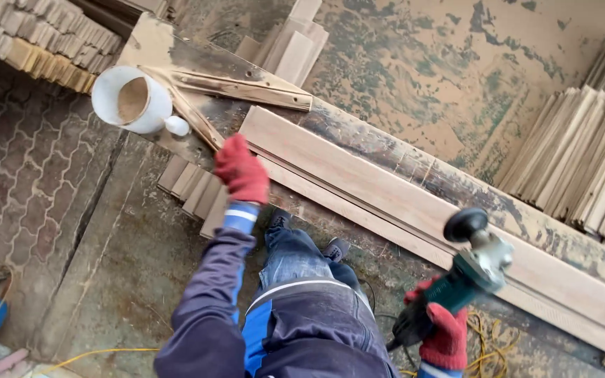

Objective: Sanding the surface of a long wooden plank using a handheld power angle grinder equipped with a sanding disc.

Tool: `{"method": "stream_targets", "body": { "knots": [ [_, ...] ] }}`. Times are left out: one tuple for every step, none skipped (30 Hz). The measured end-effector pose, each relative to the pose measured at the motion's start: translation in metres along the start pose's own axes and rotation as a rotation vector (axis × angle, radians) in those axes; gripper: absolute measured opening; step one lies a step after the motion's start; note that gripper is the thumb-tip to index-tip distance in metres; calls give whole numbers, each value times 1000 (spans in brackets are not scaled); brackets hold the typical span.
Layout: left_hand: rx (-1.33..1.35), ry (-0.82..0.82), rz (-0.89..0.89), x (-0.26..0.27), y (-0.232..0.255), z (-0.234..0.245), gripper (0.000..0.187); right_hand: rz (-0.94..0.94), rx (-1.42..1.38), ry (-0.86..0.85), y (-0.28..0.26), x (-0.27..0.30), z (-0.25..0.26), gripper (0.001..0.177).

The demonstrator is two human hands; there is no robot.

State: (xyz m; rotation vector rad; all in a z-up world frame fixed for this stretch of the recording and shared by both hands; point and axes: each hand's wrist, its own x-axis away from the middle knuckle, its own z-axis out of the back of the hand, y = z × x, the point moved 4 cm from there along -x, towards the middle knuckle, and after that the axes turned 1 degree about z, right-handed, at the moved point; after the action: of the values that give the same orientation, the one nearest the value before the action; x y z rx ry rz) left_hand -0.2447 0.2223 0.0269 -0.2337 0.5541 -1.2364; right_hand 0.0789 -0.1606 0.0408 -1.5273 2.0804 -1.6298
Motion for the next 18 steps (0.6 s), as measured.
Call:
{"method": "stream_targets", "body": {
  "knots": [
    [650,-451,-45,-23,-16,-12,36,0,3,-26,4,-7,-6,73],
    [653,-457,-68,-29,-14,-44,36,6,1,-4,7,-10,-16,73],
    [565,-386,-171,-37,-9,-72,38,-33,19,-5,10,-14,-26,70],
    [478,-311,-272,-45,-3,-101,49,-73,35,-5,14,-19,-37,66],
    [489,-312,-291,-50,1,-105,49,-62,36,13,18,-18,-52,66],
    [550,-346,-346,-55,7,-108,42,-72,67,50,22,-18,-66,67],
    [607,-384,-398,-58,9,-114,36,-88,99,85,28,-17,-80,67],
    [613,-389,-413,-58,5,-113,36,-83,100,101,36,-17,-85,67],
    [670,-306,-462,-62,2,-109,34,-90,86,86,45,-22,-93,60],
    [726,-222,-510,-66,-2,-104,33,-96,71,71,54,-26,-101,53],
    [729,-224,-524,-64,-3,-103,33,-92,68,84,62,-29,-107,53],
    [722,-216,-513,-63,-6,-102,34,-99,77,63,70,-32,-113,51],
    [720,-206,-499,-61,-5,-98,36,-101,90,40,75,-37,-118,49],
    [728,-206,-510,-68,-5,-89,36,-93,90,51,78,-37,-128,49],
    [691,-364,-484,-75,-6,-87,35,-82,128,166,80,-38,-135,46],
    [650,-521,-456,-80,-8,-83,36,-72,165,281,82,-39,-140,44],
    [656,-514,-454,-78,-6,-81,36,-64,165,277,82,-41,-146,44],
    [593,-440,-525,-77,-3,-77,24,-71,188,280,82,-44,-150,45]
  ]
}}
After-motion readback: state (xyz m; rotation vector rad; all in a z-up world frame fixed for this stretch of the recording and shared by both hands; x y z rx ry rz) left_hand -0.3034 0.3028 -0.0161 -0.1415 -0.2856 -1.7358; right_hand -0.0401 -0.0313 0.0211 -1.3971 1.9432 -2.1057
